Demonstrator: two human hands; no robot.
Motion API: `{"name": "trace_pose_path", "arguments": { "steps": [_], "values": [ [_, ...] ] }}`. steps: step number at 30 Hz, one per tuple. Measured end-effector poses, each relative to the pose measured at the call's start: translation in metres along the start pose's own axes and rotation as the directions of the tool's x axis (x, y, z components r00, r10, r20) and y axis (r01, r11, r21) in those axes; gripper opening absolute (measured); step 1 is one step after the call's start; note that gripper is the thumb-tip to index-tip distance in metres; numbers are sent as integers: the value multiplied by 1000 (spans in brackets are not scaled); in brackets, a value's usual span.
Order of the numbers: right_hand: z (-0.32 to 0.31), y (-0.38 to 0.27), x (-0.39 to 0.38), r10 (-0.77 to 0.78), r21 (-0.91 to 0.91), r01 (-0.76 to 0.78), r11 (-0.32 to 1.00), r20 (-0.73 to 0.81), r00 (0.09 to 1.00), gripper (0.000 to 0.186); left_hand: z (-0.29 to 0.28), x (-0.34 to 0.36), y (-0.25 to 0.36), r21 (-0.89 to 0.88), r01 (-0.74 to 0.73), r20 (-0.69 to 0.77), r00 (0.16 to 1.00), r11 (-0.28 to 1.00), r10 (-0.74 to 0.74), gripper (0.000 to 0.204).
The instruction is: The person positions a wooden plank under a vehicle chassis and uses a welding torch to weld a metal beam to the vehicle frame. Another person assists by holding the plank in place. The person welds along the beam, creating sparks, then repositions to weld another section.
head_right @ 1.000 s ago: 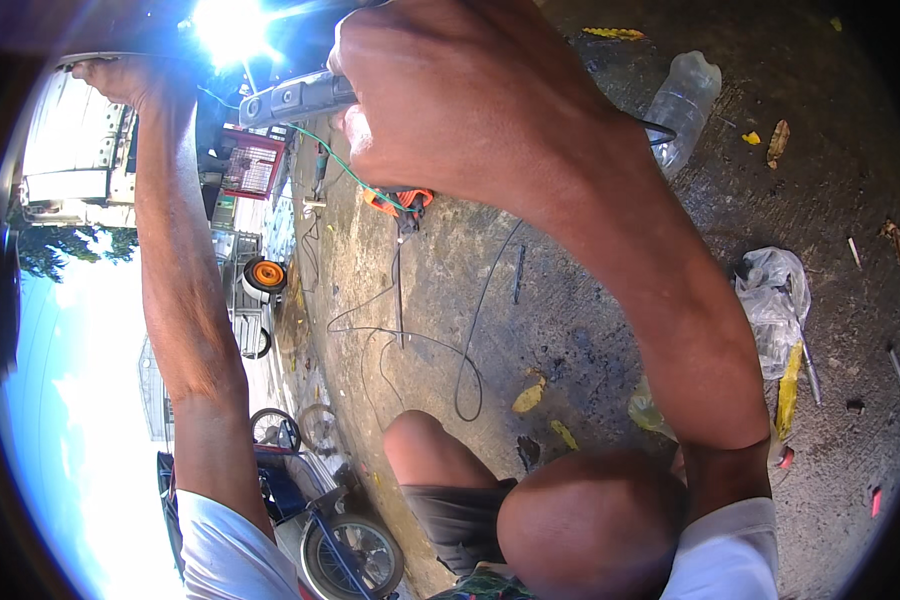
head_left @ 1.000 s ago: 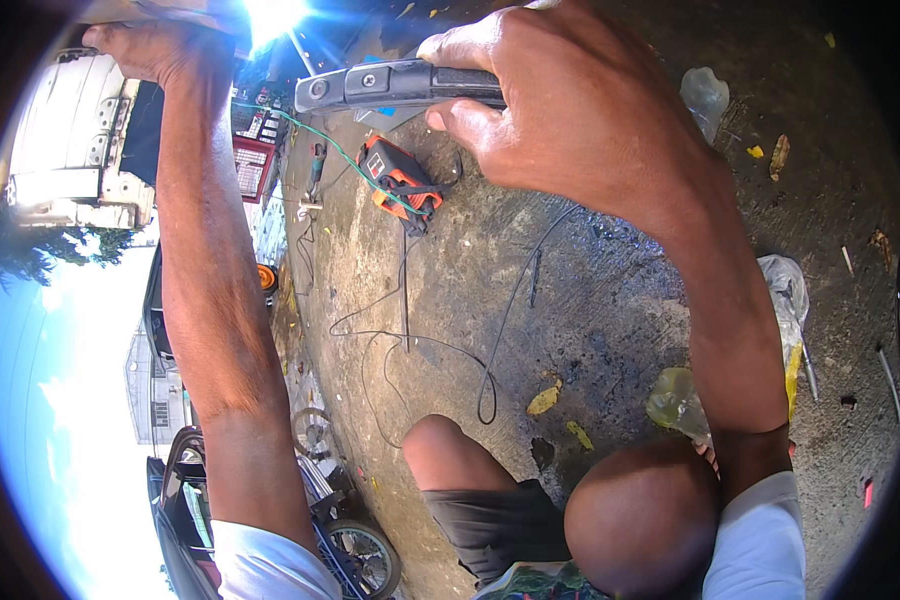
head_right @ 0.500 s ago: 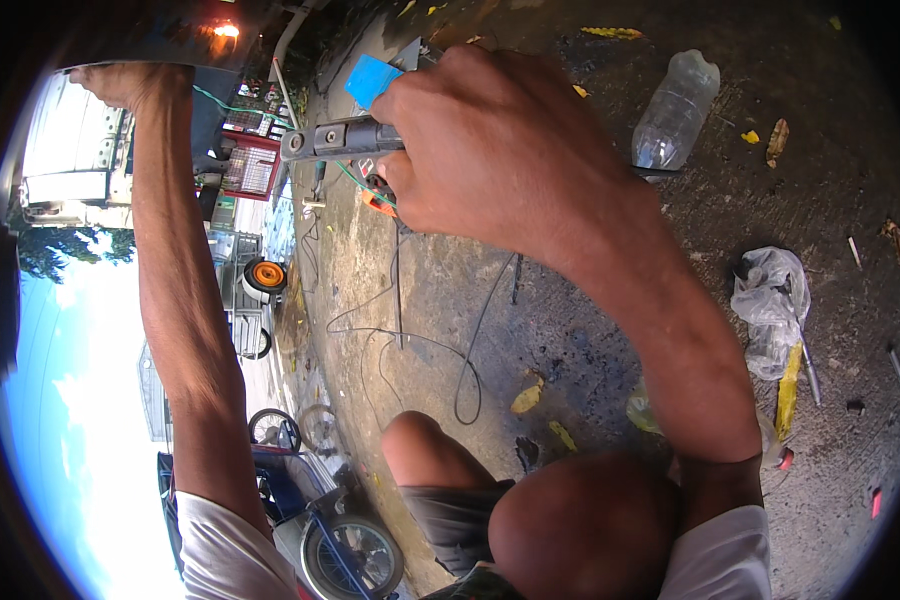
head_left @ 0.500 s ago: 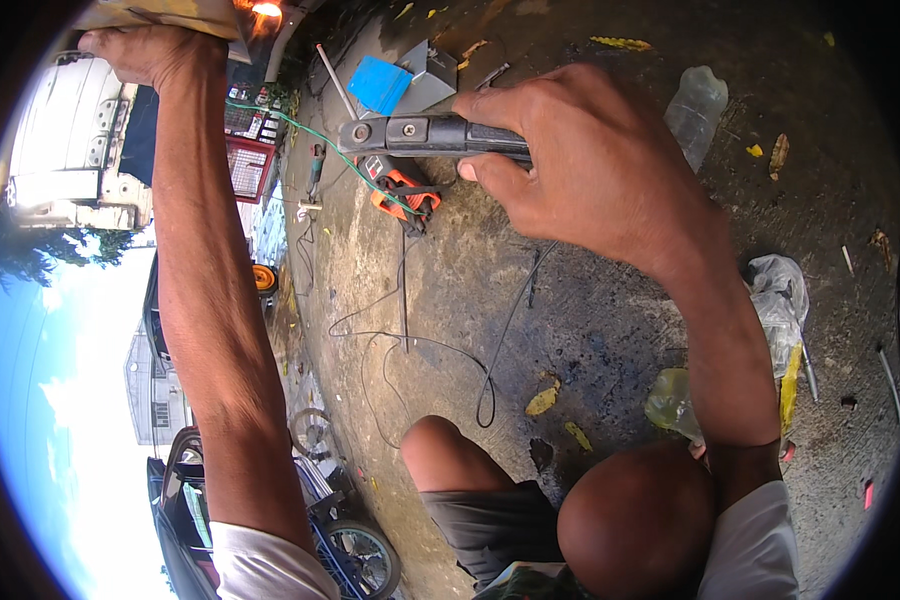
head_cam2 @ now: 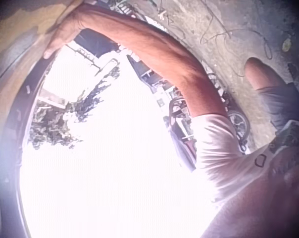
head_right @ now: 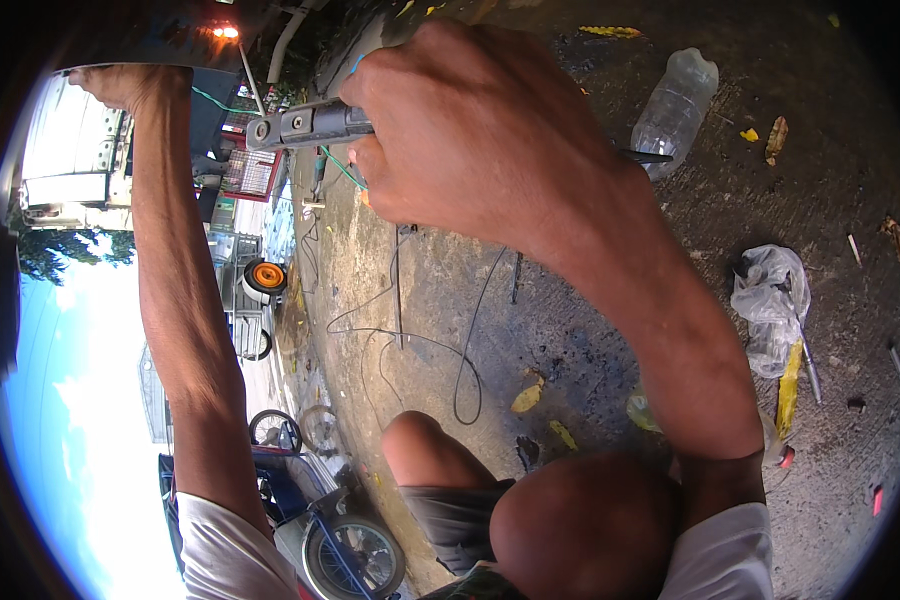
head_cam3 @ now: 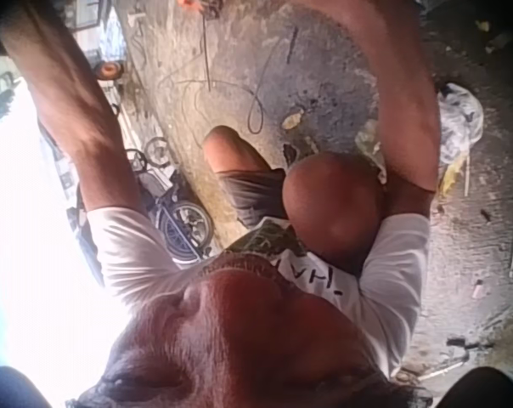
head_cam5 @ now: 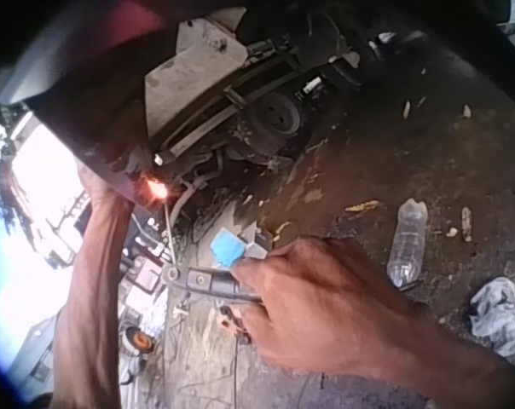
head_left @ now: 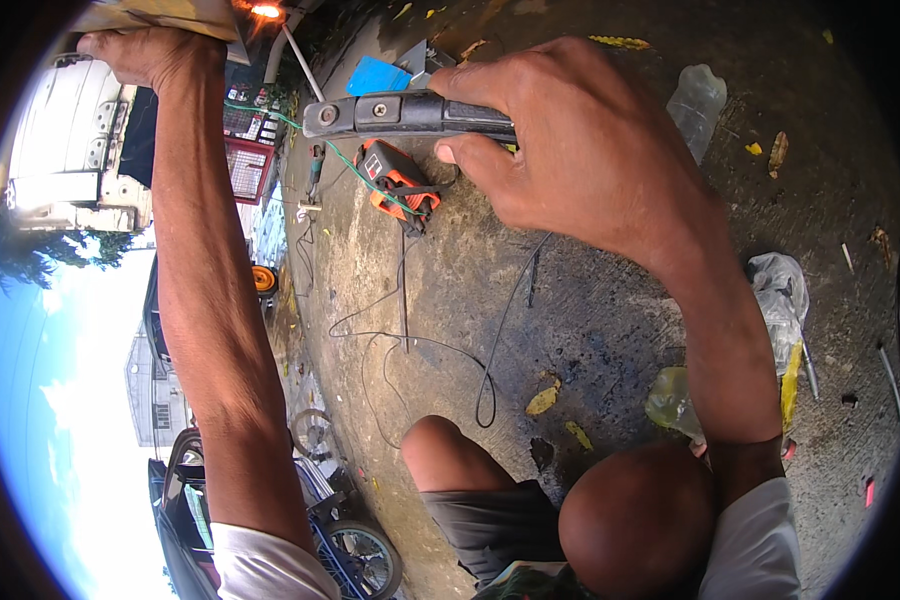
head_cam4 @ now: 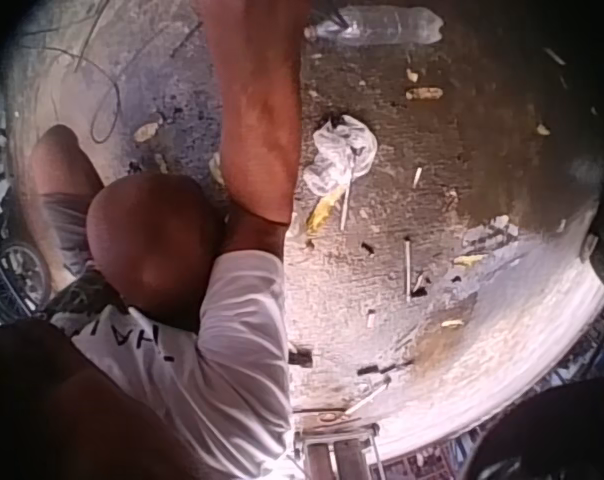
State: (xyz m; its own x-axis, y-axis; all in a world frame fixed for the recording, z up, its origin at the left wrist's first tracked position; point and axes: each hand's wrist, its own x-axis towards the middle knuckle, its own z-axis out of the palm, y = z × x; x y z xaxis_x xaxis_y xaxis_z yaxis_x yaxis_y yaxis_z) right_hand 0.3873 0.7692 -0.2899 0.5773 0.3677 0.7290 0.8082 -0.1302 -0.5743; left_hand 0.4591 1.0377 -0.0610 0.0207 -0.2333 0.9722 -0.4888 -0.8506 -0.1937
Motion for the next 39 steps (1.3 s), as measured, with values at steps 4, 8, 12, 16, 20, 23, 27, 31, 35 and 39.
{"name": "trace_pose_path", "arguments": {
  "steps": [4,8,12,16,20,23,27,31,35,39],
  "values": [
    [-8,-14,6,38,52,-38,998,-9,999,34,-3,-1,-3,-95,57,0,998,994,-57,50],
    [-5,-10,8,-9,19,11,1000,-86,996,36,0,3,-2,-189,110,10,994,976,-110,49],
    [-11,-18,11,110,44,-112,993,27,994,37,-1,2,-2,-277,166,24,986,946,-166,48],
    [-45,-24,13,16,68,-26,997,144,989,20,-1,2,-3,-362,219,41,975,906,-219,47],
    [-57,-33,38,201,58,-246,968,410,890,19,-3,3,-3,-440,268,65,961,857,-267,46],
    [-59,-42,37,261,-5,-286,958,422,868,19,1,6,7,-454,315,56,944,833,-326,45],
    [-61,-32,47,284,57,-347,936,459,842,19,16,4,53,-323,453,-16,875,831,-483,43],
    [-47,-30,29,102,88,-127,988,242,965,21,-20,23,-47,642,-246,200,968,726,152,92],
    [-53,-38,37,253,-25,-258,966,307,917,20,-1,-3,28,278,218,90,964,936,-251,89],
    [-51,-41,30,220,-38,-217,975,223,950,20,-11,-3,38,37,192,243,950,981,-196,74]
  ]
}}
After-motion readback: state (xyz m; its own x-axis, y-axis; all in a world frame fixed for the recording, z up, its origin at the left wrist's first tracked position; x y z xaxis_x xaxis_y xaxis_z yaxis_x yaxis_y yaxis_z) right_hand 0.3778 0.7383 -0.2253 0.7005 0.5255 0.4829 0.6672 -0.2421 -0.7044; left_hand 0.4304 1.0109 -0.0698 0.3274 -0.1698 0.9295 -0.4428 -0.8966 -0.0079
